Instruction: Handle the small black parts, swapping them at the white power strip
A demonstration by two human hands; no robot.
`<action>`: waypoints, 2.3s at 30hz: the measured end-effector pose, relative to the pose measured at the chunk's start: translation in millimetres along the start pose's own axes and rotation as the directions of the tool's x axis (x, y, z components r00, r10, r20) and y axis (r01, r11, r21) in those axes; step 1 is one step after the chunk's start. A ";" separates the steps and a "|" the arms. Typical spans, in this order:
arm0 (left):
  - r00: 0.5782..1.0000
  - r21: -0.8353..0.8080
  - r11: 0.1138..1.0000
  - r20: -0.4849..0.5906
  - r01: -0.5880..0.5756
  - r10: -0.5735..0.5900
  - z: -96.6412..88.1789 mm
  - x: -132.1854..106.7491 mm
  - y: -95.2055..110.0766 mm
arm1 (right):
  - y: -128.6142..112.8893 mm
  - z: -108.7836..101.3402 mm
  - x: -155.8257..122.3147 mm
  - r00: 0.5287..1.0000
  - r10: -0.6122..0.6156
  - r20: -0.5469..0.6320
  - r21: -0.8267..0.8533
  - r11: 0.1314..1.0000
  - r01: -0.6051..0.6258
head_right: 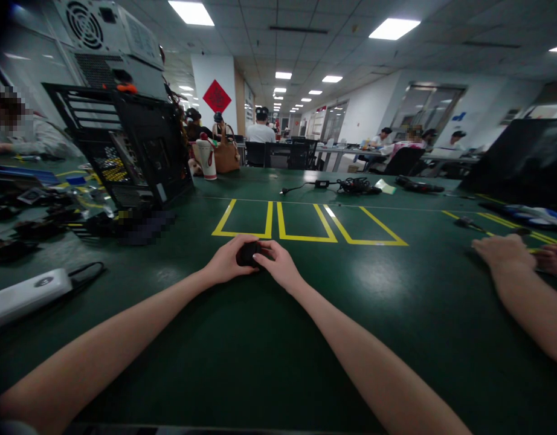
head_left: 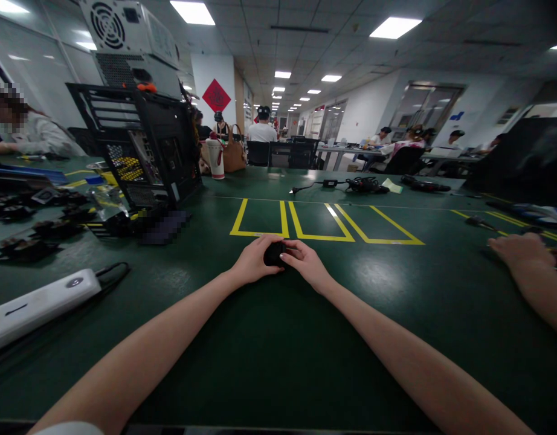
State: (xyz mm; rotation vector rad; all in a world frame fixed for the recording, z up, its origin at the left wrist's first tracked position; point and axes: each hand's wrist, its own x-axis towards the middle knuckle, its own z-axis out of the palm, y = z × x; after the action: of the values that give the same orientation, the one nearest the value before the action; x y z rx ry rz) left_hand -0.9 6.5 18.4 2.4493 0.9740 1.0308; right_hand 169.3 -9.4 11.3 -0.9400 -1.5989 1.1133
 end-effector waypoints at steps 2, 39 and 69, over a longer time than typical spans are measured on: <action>1.000 0.005 1.000 -0.006 -0.010 0.010 0.6 0.3 -0.7 | 0.2 1.0 -0.5 0.999 -0.031 0.013 0.030 0.999 0.030; 1.000 -0.005 1.000 0.010 0.016 -0.016 -1.3 0.4 2.1 | 0.3 -0.3 -0.2 1.000 -0.002 -0.006 0.034 0.999 0.003; 1.000 0.012 1.000 0.005 -0.005 0.005 0.0 0.2 -1.0 | 5.7 -2.0 1.6 1.000 -0.005 0.010 0.038 0.999 0.005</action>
State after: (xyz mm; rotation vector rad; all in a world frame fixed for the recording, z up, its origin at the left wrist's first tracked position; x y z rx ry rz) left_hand -1.2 7.3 18.0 2.4640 0.9756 1.0230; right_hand 171.2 -5.8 6.6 -0.9068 -1.5818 1.1424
